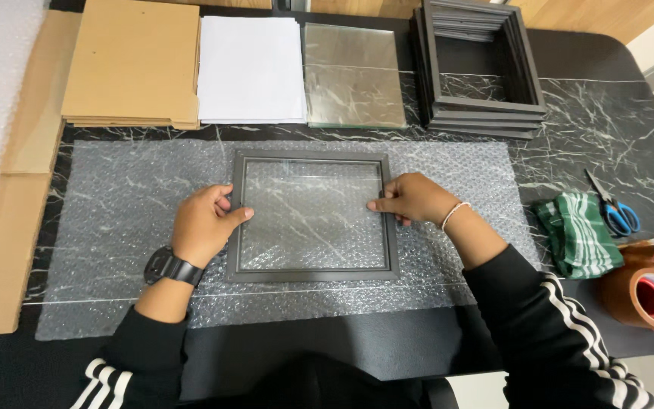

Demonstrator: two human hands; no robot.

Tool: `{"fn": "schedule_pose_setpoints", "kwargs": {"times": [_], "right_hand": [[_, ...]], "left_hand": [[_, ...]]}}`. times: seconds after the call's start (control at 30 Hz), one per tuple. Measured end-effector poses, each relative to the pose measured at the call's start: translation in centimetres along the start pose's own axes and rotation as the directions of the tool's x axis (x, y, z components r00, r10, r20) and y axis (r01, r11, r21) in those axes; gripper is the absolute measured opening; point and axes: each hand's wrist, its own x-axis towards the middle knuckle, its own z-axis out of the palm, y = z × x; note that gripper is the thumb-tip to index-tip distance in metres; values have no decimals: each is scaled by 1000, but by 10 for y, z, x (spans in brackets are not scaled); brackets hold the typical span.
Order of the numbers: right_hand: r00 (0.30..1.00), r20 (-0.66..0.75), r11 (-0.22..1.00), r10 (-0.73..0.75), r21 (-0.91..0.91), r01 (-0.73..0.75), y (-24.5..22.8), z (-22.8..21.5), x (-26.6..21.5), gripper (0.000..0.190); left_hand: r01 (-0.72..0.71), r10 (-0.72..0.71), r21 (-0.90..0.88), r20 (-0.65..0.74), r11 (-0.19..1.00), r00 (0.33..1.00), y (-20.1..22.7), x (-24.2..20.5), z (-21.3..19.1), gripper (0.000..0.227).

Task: The person assembles a picture frame by placing an image and a backing board into the frame, then securing the tabs with a tool.

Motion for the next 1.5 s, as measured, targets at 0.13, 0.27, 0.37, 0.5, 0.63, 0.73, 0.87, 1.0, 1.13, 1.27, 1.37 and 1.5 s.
{"fn": "schedule_pose_setpoints", "kwargs": {"times": [0.13, 0.27, 0.37, 0.5, 0.63, 0.73, 0.87, 1.0, 1.13, 1.27, 1.37, 1.5], "right_hand": [[993, -110, 992, -34, -128, 19, 11, 8, 7, 45], [954, -267, 968, -132, -243, 66, -17, 15, -35, 36], [804, -507, 942, -311, -275, 191, -3, 37, -44, 35], [692, -544, 865, -474, -437, 248, -6, 57, -66, 50], [717, -539, 845, -442, -519, 130, 5, 75, -67, 68], [679, -556, 833, -480, -531, 154, 16, 83, -60, 61], [664, -566, 841, -489, -506, 188, 23, 88, -58, 55], [684, -570, 868, -455, -455, 198, 27, 88, -56, 55], [713, -569, 890, -409, -420, 175, 32, 86, -50, 53], [718, -571, 886, -399, -442, 141, 28, 87, -52, 55], [717, -575, 890, -395, -432, 143, 24, 89, -55, 54], [697, -584, 875, -417, -467, 133, 21, 88, -56, 53]], "left_hand": [[-86, 88, 54, -49, 995, 995, -6, -1, 6, 62], [-145, 163, 203, -80, 968, 983, 22, -22, -3, 60], [-316, 365, 348, -85, 883, 927, 38, -39, -8, 58], [-483, 562, 454, -50, 749, 825, 22, -48, -5, 62], [-446, 512, 477, -10, 757, 859, 3, -49, -2, 62], [-453, 509, 472, 11, 756, 861, 2, -49, -2, 60], [-436, 522, 470, -64, 768, 851, 0, -49, 5, 67], [-416, 498, 462, -64, 783, 865, 0, -48, 6, 51], [-391, 469, 433, -85, 812, 879, 11, -48, 2, 44], [-387, 490, 476, -111, 790, 865, 3, -43, 6, 40], [-382, 526, 526, -152, 760, 837, 3, -44, 4, 35], [-332, 424, 513, -69, 791, 903, 8, -46, -1, 46]]}}
